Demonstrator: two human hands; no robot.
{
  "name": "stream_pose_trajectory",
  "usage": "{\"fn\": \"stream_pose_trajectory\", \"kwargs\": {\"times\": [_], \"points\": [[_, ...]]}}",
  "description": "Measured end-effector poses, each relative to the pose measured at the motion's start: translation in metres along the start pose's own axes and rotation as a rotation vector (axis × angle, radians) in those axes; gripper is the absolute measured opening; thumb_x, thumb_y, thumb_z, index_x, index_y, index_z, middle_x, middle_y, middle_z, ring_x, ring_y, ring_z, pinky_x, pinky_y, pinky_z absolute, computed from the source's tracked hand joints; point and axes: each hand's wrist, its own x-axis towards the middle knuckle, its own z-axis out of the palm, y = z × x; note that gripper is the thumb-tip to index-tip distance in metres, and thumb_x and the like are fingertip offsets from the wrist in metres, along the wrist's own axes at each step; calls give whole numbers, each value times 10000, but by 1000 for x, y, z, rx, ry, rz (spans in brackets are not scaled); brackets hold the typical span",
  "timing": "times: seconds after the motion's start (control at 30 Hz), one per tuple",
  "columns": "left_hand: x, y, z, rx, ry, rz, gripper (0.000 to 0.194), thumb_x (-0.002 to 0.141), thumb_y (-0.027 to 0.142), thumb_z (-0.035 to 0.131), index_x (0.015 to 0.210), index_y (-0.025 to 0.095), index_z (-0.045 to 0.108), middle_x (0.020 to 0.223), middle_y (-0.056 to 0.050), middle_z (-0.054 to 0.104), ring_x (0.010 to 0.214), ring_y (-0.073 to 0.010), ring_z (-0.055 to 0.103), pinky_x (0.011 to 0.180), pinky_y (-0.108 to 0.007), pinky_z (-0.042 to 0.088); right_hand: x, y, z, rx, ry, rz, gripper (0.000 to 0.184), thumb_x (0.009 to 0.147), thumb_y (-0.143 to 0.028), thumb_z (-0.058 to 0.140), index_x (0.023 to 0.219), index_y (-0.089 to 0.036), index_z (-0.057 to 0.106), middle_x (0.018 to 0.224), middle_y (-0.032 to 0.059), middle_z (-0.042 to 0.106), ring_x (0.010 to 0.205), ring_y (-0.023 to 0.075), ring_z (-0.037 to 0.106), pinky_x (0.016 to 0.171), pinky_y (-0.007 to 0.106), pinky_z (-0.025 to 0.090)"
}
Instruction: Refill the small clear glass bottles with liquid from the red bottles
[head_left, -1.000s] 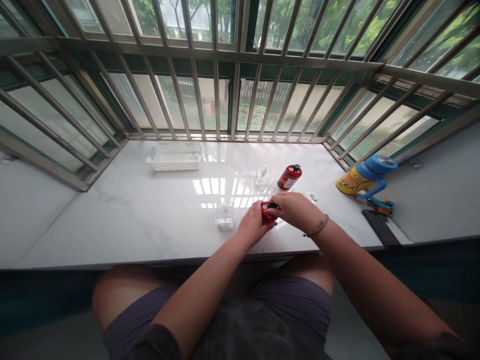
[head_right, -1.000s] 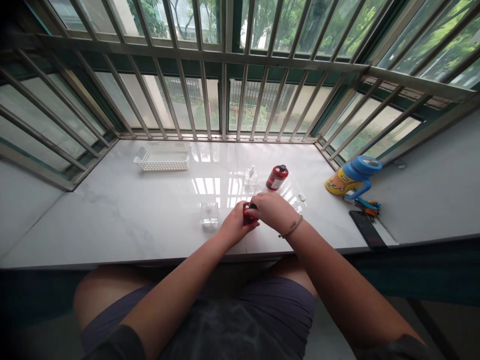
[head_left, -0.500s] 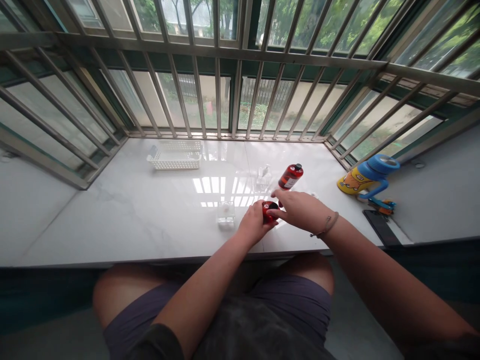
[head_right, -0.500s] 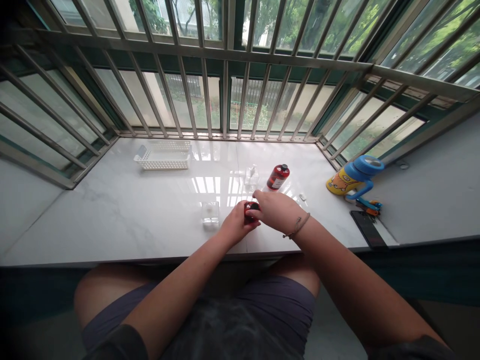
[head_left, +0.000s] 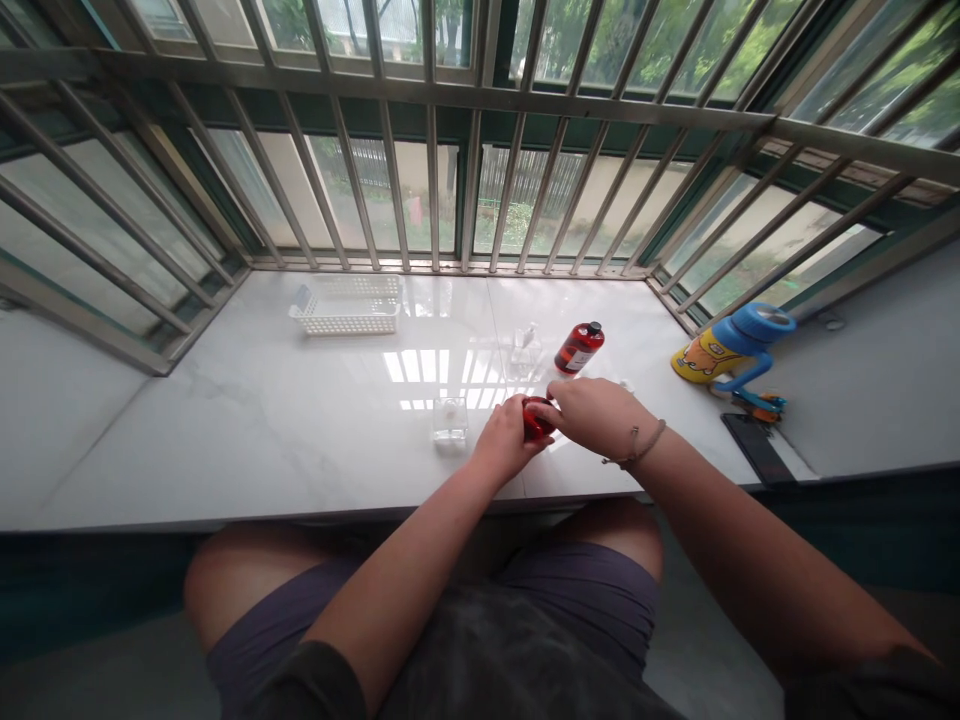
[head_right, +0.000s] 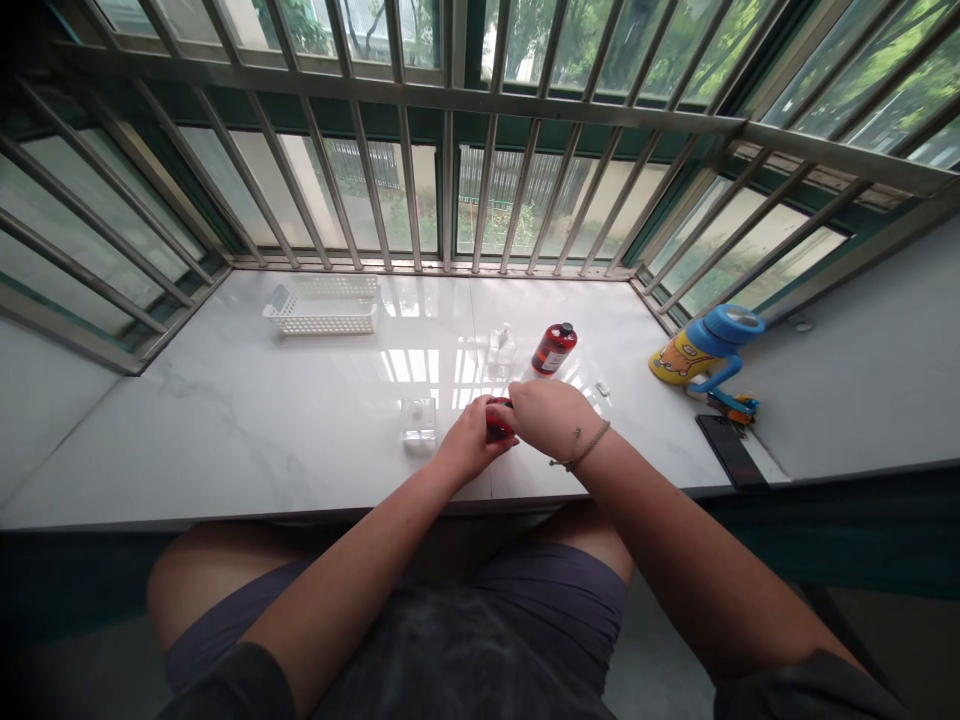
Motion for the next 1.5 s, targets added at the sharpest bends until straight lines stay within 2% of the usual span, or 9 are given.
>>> {"fn": "stream_pose_trajectory", "kwargs": {"times": [0.1, 0.2, 0.53, 0.77, 0.97, 1.07, 1.2, 1.33, 1.5], "points": [[1, 0, -1, 71, -20, 4, 705, 792, 322, 888, 1367, 234, 490, 1335, -143, 623, 1201, -343, 622, 1039, -519, 510, 1, 0, 0, 12, 9, -78, 374, 1066, -466, 495, 1165, -153, 674, 1021, 168, 769, 879, 300, 747, 696, 334, 450], [2, 0, -3, 87, -39, 1, 687, 793, 331, 887, 1347, 228, 495, 1333, -144, 624, 1204, -343, 621, 1030, -505, 513, 1, 1, -1, -27, -14, -14, 466, 1083, -521, 420, 1052, -138, 683, 928, 184, 759, 852, 318, 747, 674, 340, 437], [0, 11, -11, -35, -148, -8, 711, 760, 344, 893, 1367, 235, 540, 1294, -121, 668, 1146, -330, 658, 956, -451, 541, 2, -7, 12, 3, -39, 5, 425, 1102, -430, 353, 1152, -145, 665, 892, 169, 763, 803, 320, 747, 670, 350, 417], [-17, 17, -53, -703, -631, -175, 660, 699, 455, 946, 1257, 201, 705, 1209, -122, 745, 1137, -324, 705, 1003, -443, 536, -18, 15, 8, 264, -65, -278, 520, 1103, -534, 342, 890, -187, 666, 809, 89, 716, 723, 211, 640, 638, 316, 330], [-51, 13, -37, -1325, -783, -480, 833, 836, 821, 632, 1287, 122, 688, 1141, -194, 748, 1054, -312, 732, 1003, -452, 522, -11, 20, 33, 782, 38, -444, 448, 1081, -508, 383, 769, -213, 511, 706, -19, 555, 664, 148, 497, 655, 284, 358], [-59, 14, -25, -1397, -761, -503, 882, 850, 871, 532, 1240, 97, 699, 1102, -199, 740, 1019, -311, 736, 1050, -470, 504, -3, 12, 50, 897, 87, -388, 467, 1063, -479, 378, 673, -225, 417, 615, -44, 450, 600, 133, 417, 621, 285, 330], [-61, 12, -20, -1328, -658, -529, 887, 800, 885, 605, 1225, 110, 691, 1107, -209, 745, 1045, -341, 735, 1010, -484, 527, 2, 6, 57, 963, 8, -235, 489, 1028, -502, 406, 624, -227, 382, 571, -50, 398, 566, 126, 372, 581, 290, 297], [-57, 8, -25, -1116, -492, -488, 705, 793, 684, 819, 1227, 142, 696, 1094, -163, 765, 964, -288, 743, 882, -400, 554, 3, 8, 56, 922, -69, -145, 505, 993, -536, 428, 597, -223, 407, 578, -47, 390, 568, 130, 372, 565, 294, 292], [-52, 10, -28, -796, -418, -360, 587, 806, 529, 865, 1244, 175, 697, 1153, -116, 767, 1028, -284, 731, 897, -392, 559, 3, 6, 54, 789, -89, -85, 506, 987, -535, 427, 613, -212, 538, 592, -24, 487, 596, 149, 443, 579, 297, 304]]}}
